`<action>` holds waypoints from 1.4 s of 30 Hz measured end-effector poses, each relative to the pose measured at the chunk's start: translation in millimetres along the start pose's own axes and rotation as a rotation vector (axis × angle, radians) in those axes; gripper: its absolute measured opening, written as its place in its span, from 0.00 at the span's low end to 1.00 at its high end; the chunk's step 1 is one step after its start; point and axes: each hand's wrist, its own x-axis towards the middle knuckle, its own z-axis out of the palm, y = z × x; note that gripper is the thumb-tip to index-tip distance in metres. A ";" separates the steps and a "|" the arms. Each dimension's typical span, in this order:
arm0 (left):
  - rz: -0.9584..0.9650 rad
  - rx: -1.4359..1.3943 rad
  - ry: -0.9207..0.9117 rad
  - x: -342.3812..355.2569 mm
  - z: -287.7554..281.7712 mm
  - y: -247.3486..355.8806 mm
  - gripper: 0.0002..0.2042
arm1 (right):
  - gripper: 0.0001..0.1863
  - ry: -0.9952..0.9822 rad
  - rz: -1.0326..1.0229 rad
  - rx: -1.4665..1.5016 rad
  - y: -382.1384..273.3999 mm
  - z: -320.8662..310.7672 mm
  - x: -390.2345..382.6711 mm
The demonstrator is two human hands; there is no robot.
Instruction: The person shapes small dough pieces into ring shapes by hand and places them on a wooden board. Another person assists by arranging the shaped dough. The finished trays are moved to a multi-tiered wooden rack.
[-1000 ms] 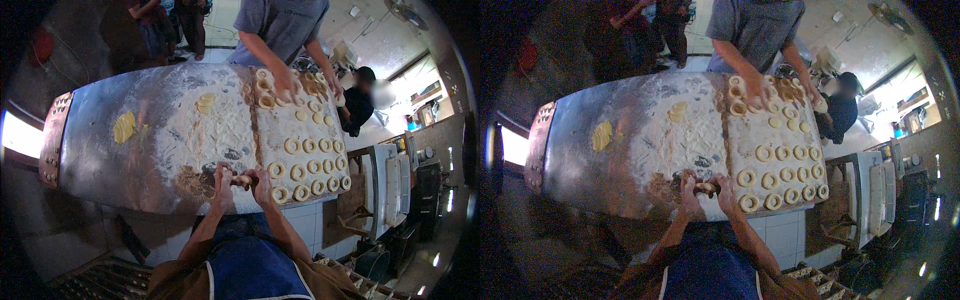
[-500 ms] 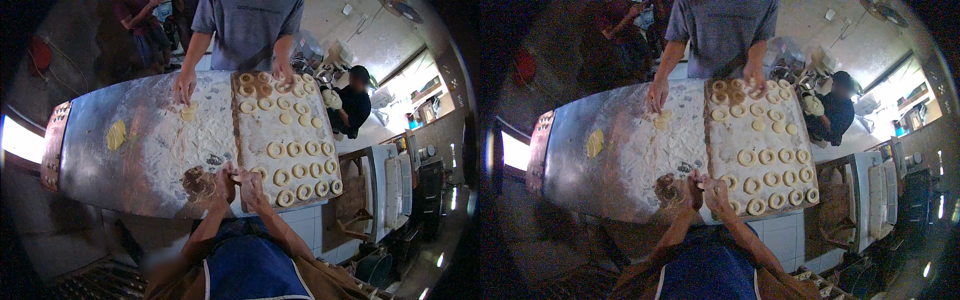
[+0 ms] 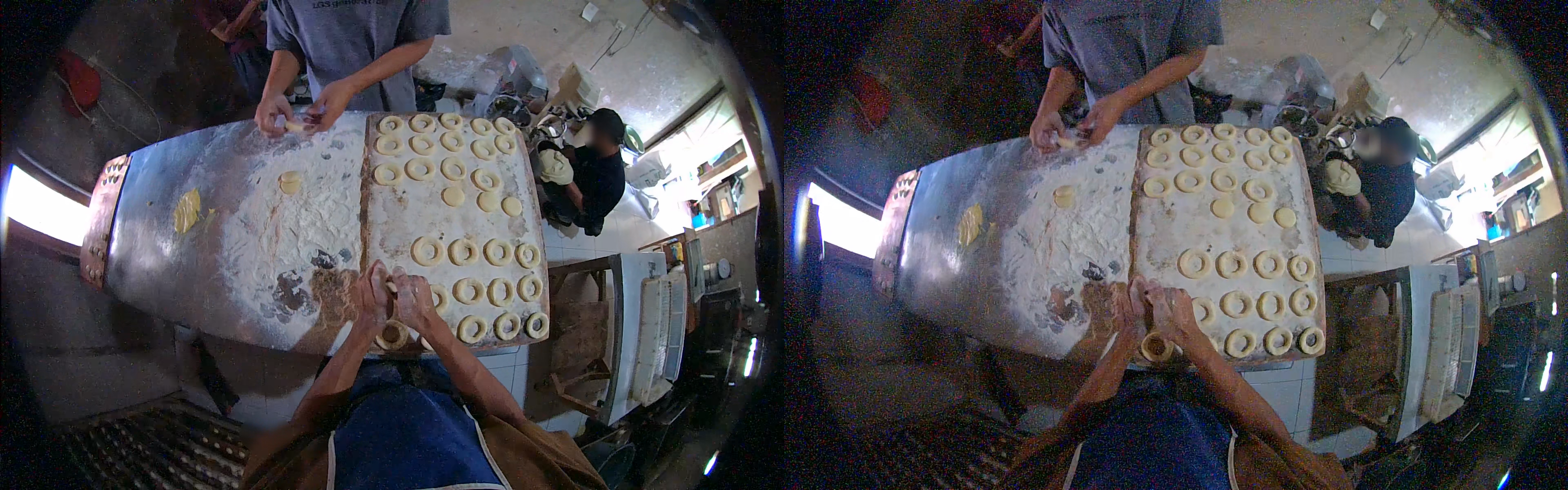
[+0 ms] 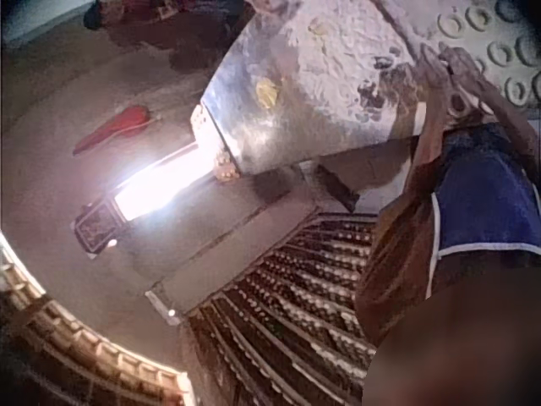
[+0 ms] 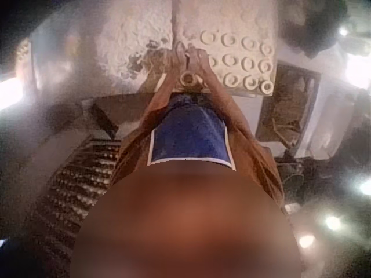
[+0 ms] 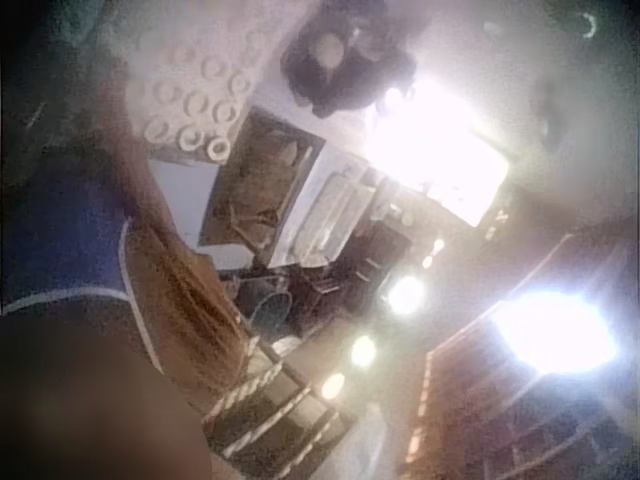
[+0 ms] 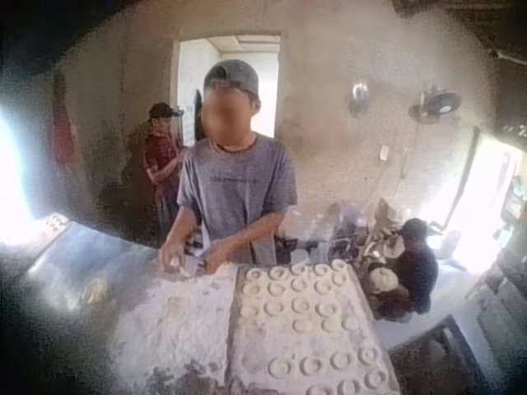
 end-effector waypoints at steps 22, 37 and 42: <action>0.427 1.017 0.391 47.0 33.2 28.1 0.18 | 0.20 -0.029 -0.308 -0.119 0.0 -47.2 51.5; 0.488 1.350 0.027 52.7 17.4 57.3 0.12 | 0.23 0.478 -0.382 -0.906 88.1 -116.1 158.4; 0.560 1.354 0.038 58.9 -2.7 36.4 0.16 | 0.15 0.392 -0.226 -0.907 100.2 -129.4 176.9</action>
